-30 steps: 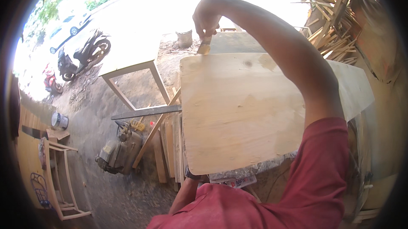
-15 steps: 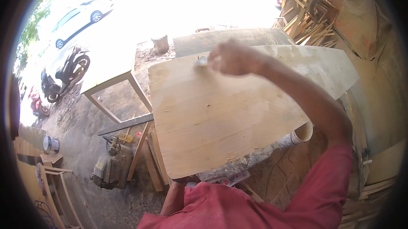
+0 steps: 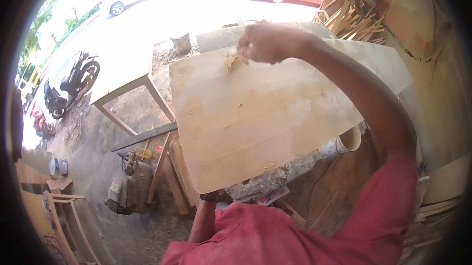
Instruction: The person applies wood filler to the surface and holes of a large wooden board using a metal scraper tool, repeatedly dipping the tool into a bucket of filler material.
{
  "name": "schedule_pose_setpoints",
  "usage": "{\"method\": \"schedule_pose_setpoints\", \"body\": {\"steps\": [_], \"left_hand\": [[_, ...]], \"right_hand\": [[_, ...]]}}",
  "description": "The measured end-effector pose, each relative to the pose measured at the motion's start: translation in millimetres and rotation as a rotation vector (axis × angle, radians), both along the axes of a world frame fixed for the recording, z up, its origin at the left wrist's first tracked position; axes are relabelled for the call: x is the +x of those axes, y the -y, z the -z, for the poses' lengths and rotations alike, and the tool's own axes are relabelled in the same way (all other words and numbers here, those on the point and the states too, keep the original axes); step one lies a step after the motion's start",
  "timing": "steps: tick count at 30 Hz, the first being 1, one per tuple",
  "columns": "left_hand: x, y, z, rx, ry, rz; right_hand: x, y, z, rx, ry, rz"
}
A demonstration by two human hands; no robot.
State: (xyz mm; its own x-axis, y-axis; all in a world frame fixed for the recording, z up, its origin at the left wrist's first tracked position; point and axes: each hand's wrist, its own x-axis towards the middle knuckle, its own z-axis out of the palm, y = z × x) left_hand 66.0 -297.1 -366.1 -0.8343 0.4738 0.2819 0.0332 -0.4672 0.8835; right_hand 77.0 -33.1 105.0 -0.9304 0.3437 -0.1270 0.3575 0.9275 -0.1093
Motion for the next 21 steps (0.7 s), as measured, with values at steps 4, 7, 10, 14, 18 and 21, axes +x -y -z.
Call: {"method": "schedule_pose_setpoints", "body": {"steps": [4,7,10,14,18,21], "left_hand": [[-14.4,-2.4,-12.6,0.060,-0.032,0.091],[-9.8,-2.7,-86.1,-0.206,-0.518,-0.229],[-8.6,-8.9,-35.4,-0.023,-0.263,-0.017],[-10.7,-8.7,-45.1,-0.036,-0.332,-0.042],[-13.8,-1.2,-48.4,-0.073,-0.319,0.001],[-11.9,-6.9,-52.3,-0.113,-0.355,-0.004]], "right_hand": [[11.4,10.4,-9.8,-0.154,0.233,0.020],[4.2,15.6,-36.5,-0.134,0.421,0.074],[-18.3,7.3,-39.2,-0.074,0.335,0.070],[-5.0,0.0,-12.4,-0.137,0.231,0.076],[-5.1,6.4,-41.4,-0.079,0.494,0.091],[-8.4,-7.0,-20.2,-0.203,0.129,0.093]]}}
